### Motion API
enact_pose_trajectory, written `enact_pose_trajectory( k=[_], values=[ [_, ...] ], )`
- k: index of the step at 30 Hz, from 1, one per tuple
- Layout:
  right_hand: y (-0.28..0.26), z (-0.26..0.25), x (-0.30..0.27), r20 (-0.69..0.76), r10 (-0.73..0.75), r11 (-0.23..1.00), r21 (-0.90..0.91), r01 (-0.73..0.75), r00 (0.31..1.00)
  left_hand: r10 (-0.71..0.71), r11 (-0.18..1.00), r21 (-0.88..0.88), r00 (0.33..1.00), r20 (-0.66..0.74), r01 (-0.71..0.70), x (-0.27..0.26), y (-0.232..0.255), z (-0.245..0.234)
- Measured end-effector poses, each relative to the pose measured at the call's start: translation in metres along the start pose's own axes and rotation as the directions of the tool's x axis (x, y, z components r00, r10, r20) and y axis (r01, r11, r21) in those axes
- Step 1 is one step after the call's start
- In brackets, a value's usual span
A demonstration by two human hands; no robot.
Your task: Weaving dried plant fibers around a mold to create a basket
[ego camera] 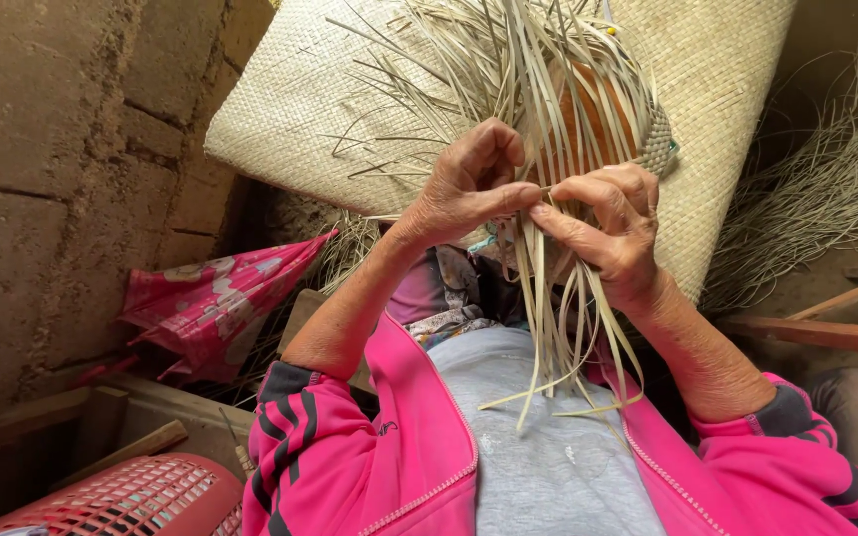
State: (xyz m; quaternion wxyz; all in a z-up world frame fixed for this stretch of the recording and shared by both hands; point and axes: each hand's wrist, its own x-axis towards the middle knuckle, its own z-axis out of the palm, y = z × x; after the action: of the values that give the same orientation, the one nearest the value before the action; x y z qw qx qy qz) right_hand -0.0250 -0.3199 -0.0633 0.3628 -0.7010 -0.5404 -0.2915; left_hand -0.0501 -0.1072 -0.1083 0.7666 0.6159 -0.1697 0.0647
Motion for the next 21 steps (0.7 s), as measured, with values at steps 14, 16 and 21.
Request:
enact_pose_trajectory(
  k=[14,16,21],
  values=[
    [-0.003,-0.006,0.039,0.070,0.207,0.948,0.234,-0.218,0.976,-0.064,0.949,0.314,0.992,0.108,0.027,0.006,0.011,-0.008],
    [0.078,0.005,-0.021,0.252,0.351,0.657,0.619,-0.429,0.902,-0.107,0.934,0.353,0.987,0.117,0.059,0.007,0.016,-0.008],
    [0.040,-0.001,0.010,0.196,0.391,0.901,0.115,-0.417,0.899,-0.108,0.955,0.294,0.971,0.215,0.042,0.007,0.021,-0.007]
  ],
)
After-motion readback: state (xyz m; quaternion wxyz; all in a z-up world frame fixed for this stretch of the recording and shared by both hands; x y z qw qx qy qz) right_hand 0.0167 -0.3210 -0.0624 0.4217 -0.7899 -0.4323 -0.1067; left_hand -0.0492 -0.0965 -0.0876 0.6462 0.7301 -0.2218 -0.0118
